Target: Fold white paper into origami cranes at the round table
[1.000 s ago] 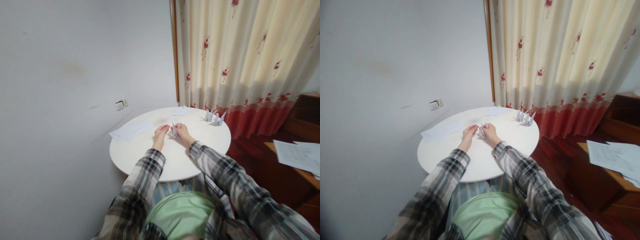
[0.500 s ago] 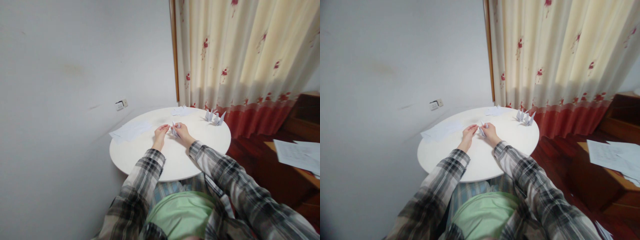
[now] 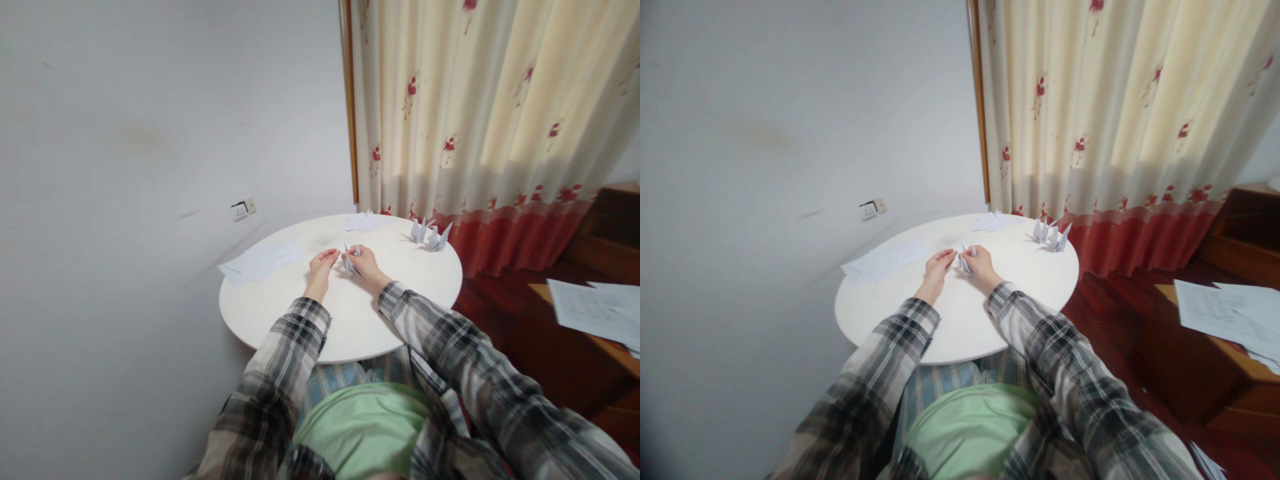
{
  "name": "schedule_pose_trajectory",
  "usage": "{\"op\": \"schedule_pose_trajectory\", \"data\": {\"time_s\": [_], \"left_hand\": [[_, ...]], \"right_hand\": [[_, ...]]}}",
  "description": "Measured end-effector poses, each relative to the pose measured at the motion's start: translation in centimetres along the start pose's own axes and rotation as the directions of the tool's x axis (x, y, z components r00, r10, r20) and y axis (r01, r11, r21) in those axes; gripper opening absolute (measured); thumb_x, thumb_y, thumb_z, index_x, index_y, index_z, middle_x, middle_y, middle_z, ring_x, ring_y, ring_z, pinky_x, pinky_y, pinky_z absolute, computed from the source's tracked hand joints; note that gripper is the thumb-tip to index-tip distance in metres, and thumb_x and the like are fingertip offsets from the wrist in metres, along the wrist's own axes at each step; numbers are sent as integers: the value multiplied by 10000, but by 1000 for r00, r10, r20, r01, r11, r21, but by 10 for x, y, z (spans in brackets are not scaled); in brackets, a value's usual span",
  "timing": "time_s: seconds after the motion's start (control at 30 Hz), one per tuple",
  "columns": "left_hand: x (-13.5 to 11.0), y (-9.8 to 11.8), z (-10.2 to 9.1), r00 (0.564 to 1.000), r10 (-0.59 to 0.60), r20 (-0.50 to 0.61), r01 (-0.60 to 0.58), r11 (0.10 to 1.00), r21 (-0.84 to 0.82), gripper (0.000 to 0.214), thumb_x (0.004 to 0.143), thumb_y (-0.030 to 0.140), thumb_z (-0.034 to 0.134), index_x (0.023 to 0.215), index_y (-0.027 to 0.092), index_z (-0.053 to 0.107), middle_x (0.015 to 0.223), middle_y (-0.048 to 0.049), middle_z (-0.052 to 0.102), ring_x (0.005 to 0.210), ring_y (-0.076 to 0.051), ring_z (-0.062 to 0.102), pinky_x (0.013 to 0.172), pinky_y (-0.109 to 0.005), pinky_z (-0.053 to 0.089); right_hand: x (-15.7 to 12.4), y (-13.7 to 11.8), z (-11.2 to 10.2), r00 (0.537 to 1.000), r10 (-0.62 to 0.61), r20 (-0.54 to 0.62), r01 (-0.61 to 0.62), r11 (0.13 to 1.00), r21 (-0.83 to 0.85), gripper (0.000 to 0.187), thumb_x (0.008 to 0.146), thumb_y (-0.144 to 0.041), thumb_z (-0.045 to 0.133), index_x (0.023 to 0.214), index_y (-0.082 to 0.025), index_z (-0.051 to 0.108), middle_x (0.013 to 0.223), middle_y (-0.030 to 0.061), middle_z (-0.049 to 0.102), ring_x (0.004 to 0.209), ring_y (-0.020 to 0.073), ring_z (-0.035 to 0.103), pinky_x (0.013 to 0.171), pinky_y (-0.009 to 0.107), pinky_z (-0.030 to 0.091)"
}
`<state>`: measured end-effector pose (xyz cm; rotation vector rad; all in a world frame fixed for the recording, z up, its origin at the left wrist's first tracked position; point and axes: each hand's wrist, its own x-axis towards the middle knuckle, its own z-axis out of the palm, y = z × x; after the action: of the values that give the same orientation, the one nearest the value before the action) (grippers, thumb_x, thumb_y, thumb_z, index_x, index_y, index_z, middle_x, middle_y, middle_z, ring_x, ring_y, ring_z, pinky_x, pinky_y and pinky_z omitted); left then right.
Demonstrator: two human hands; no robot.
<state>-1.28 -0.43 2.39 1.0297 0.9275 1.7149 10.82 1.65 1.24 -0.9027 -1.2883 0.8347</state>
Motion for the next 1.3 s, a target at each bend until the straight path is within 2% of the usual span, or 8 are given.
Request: {"op": "schedule_pose_trajectory", "data": {"time_s": [0.33, 0.73, 0.93, 1.07, 1.3], "left_hand": [[0, 1, 1, 1000, 17, 6, -17, 999, 39, 283, 513, 236, 775, 753, 136, 663, 724, -33, 658, 684, -107, 564, 716, -258, 436], [0, 2, 1, 999, 33, 27, -36, 993, 111, 256, 535, 271, 766, 733, 150, 657, 687, -18, 635, 636, -98, 535, 640, -239, 393], [-2, 2, 0, 999, -11, 40, 6, 994, 111, 278, 535, 296, 765, 752, 161, 656, 700, -16, 633, 630, -90, 518, 589, -217, 358], [-3, 3, 0, 996, -40, 80, 32, 995, 97, 295, 545, 301, 759, 789, 163, 670, 745, -27, 643, 649, -93, 517, 582, -217, 343], [-3, 5, 1, 999, -6, 38, 2, 993, 115, 291, 530, 295, 754, 762, 154, 648, 730, -20, 639, 652, -92, 518, 616, -224, 356]], "right_hand": [[0, 0, 1, 1000, -18, -12, 18, 999, -37, 125, 597, -302, 667, 614, -189, 616, 630, -8, 577, 587, 119, 497, 610, 288, 465], [0, -6, 1, 995, -97, -39, 96, 995, -31, 57, 609, -248, 654, 623, -197, 633, 725, 3, 608, 720, 148, 547, 771, 348, 457], [2, -6, 0, 994, -107, -26, 105, 993, -46, 58, 609, -248, 653, 620, -196, 628, 769, 14, 613, 781, 165, 553, 830, 380, 438], [2, -4, 1, 991, -130, -25, 128, 990, -53, 86, 620, -276, 654, 625, -195, 625, 768, 17, 608, 773, 165, 550, 814, 377, 445], [1, -1, 3, 995, -96, -26, 95, 994, -60, 116, 625, -311, 650, 634, -197, 628, 718, 6, 597, 708, 158, 536, 770, 371, 458]]}}
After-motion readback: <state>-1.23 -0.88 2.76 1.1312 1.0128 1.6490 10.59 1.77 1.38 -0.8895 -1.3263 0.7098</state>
